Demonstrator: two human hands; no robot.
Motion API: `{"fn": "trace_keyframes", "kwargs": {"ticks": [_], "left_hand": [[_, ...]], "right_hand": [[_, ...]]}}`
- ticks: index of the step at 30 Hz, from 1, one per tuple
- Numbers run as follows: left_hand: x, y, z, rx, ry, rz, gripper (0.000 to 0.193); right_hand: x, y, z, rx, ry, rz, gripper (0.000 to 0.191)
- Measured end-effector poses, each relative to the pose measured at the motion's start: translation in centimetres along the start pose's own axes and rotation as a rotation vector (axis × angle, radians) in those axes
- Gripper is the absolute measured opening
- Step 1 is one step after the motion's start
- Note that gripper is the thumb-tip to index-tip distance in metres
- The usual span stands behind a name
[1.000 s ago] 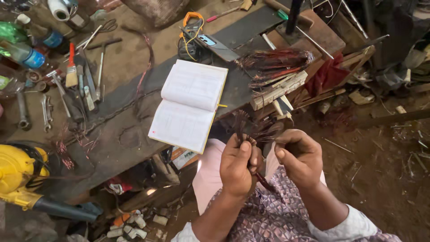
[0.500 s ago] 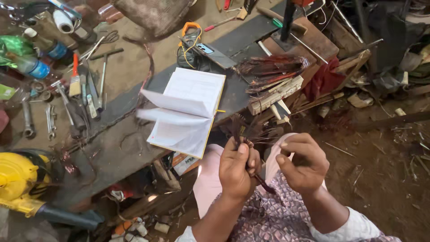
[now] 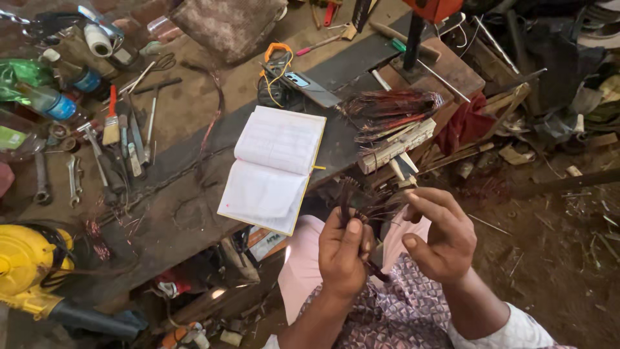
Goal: The person strips insulation from copper wires by hand, separating strands and placing them on the workbench. They briefly open a notebook and write with a pen before resuming wire stripping.
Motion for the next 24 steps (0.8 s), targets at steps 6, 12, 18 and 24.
{"fn": "trace_keyframes", "kwargs": {"ticks": [6,12,18,24], "left_hand": [[-0.1,-0.3,0.2,-0.002,-0.002,-0.006,0.014],[-0.2,-0.1,0.6,0.05,0.027,0.017,0.014],[-0.1,-0.5,0.2,0.002,0.083,0.009,0.014],[-0.1,-0.5,0.1,0.013,0.067,0.012,0.014]], "right_hand": [[0.6,-0.3,-0.6,-0.041,-0.081,-0.015,0.048],[0.8,0.3,-1.2,-0.196,-0.199,-0.101,0.041],[0.7,1.7,-1.7,-0.172,-0.158,-0.039,0.05],[1.6,2.1,-1.5,-0.098,-0.222,-0.06,0.029]]}}
Point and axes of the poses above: each hand's wrist, its own y-axis towards the middle knuckle, its own x-axis out of the palm, z = x × y, the point moved 3 cm from there along y, towards the middle knuckle, and after that the axes turned 3 degrees about -x, right-handed, at the moved point
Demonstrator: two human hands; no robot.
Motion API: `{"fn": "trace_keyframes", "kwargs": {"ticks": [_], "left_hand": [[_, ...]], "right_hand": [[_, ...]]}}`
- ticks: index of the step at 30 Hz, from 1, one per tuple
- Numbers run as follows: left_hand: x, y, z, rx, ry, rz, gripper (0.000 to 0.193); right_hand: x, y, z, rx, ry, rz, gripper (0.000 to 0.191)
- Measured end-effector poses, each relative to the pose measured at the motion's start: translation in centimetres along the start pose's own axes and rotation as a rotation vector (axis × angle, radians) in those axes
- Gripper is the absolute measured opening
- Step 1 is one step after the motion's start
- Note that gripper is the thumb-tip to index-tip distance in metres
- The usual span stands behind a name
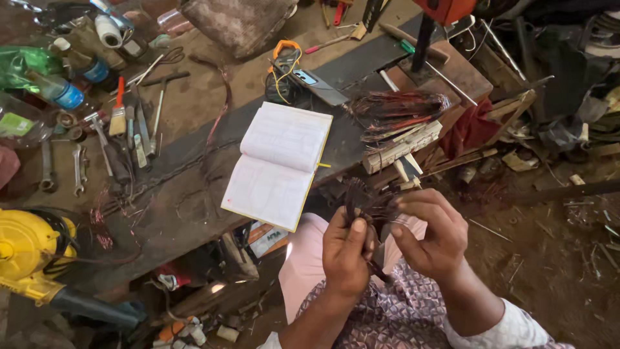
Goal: The person strips insulation from copper wires by hand, separating strands and placing them on the workbench. They briefly open a notebook and write with a pen before resuming wire stripping.
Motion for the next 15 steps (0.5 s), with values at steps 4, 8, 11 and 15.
{"fn": "trace_keyframes", "kwargs": {"ticks": [4,8,11,15], "left_hand": [[-0.4,-0.2,0.0,-0.04,0.049,0.063,0.011],[-0.3,0.0,-0.1,-0.056,0.047,0.035,0.009],[-0.7,0.4,0.2,0.011,0.111,0.079,0.011],[-1.5,0.6,0.4,-0.023,0.096,0.173,0.008]], "right_hand": [[0.5,-0.2,-0.2,0.04,0.064,-0.038,0.016],[1.1,-0.3,-0.2,0.076,-0.022,-0.122,0.016],[1.1,-1.4,-0.3,0.147,-0.025,-0.122,0.016],[1.4,-3.8,-0.9,0.057,0.073,-0.161,0.012]]}}
Point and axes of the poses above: each hand's wrist, its own y-axis towards the middle knuckle, its own x-axis out of the palm, z = x × y, the point moved 3 cm from there along y, towards the middle knuckle, and after that the axes turned 3 degrees about -x, right-handed, at the moved point
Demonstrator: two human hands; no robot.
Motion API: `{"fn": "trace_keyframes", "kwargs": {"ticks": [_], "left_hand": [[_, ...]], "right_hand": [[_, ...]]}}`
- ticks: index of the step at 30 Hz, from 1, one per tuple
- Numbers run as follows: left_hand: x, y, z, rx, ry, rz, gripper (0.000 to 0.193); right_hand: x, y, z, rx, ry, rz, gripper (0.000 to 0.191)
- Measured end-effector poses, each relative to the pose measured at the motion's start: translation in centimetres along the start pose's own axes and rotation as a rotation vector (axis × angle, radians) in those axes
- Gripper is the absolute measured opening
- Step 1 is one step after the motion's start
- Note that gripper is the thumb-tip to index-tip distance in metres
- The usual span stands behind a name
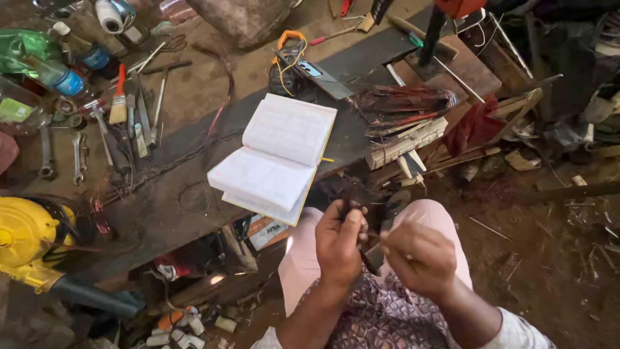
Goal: The person strips insulation from copper wires by hand, separating strands and placing them on the workbench. They briefly open a notebook and write with a pen before resuming wire stripping.
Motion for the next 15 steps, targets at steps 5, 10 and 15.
{"fn": "trace_keyframes", "kwargs": {"ticks": [5,10,15], "left_hand": [[-0.1,0.3,0.0,-0.006,0.023,-0.024,0.009],[0.4,-0.4,-0.2,0.007,0.044,-0.096,0.01],[1.3,-0.4,0.2,-0.001,0.085,-0.142,0.009]], "right_hand": [[0.6,-1.6,-0.1,-0.118,0.158,-0.16,0.013],[-1.9,0.6,3.4,0.301,0.348,0.014,0.016],[-1.8,2.3,4.4,0.289,0.393,0.06,0.012]]}}
Point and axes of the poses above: each hand's wrist, its own y-axis towards the middle knuckle, its own x-axis out of the palm, z = x × y, the point moved 3 cm from there along y, towards the middle knuckle, and after that the axes turned 3 degrees about -x, right-handed, at the moved point
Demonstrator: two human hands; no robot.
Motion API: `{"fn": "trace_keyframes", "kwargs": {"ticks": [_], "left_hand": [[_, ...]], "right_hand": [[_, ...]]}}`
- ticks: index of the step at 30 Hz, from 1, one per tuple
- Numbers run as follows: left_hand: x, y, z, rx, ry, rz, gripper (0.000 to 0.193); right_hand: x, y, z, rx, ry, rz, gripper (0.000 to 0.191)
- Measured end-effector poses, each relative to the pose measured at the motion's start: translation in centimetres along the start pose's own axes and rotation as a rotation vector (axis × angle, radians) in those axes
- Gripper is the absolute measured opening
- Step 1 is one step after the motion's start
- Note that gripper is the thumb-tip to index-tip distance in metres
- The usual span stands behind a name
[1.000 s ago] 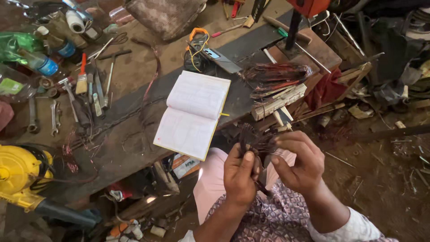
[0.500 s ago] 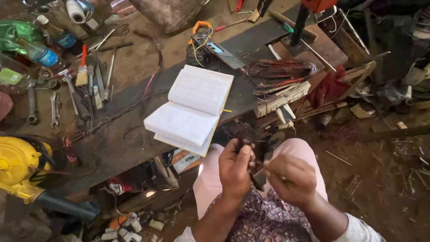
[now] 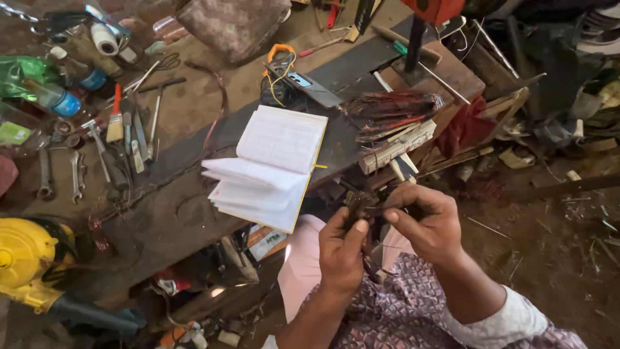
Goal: The person strips insulation from copper wires by hand, separating strands and placing them on the workbench. They briefly open a notebook and write with a pen before resuming wire stripping.
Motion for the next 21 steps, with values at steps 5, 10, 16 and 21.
{"fn": "trace_keyframes", "kwargs": {"ticks": [5,10,16,21], "left_hand": [[-0.1,0.0,0.5,-0.032,0.02,0.046,0.017],[-0.8,0.5,0.9,-0.023,-0.271,0.105,0.011],[-0.7,0.7,1.4,0.01,-0.253,0.15,0.011],[-0.7,0.6,1.3,0.055,-0.174,0.127,0.011]], "right_hand": [[0.6,-0.6,1.2,0.147,0.103,0.084,0.008],[-0.6,-2.1,1.6,0.201,0.216,-0.013,0.018],[-0.6,-2.8,0.9,0.16,0.233,-0.092,0.017],[-0.2,-1.9,-0.1,0.075,0.075,-0.131,0.017]]}}
Point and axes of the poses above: each hand's wrist, its own y-axis towards the middle knuckle, its own x-axis out of the palm, z = x × y, the point moved 3 cm from there along y, towards the middle knuckle, and after that the axes turned 3 degrees about -x, right-handed, at the moved point
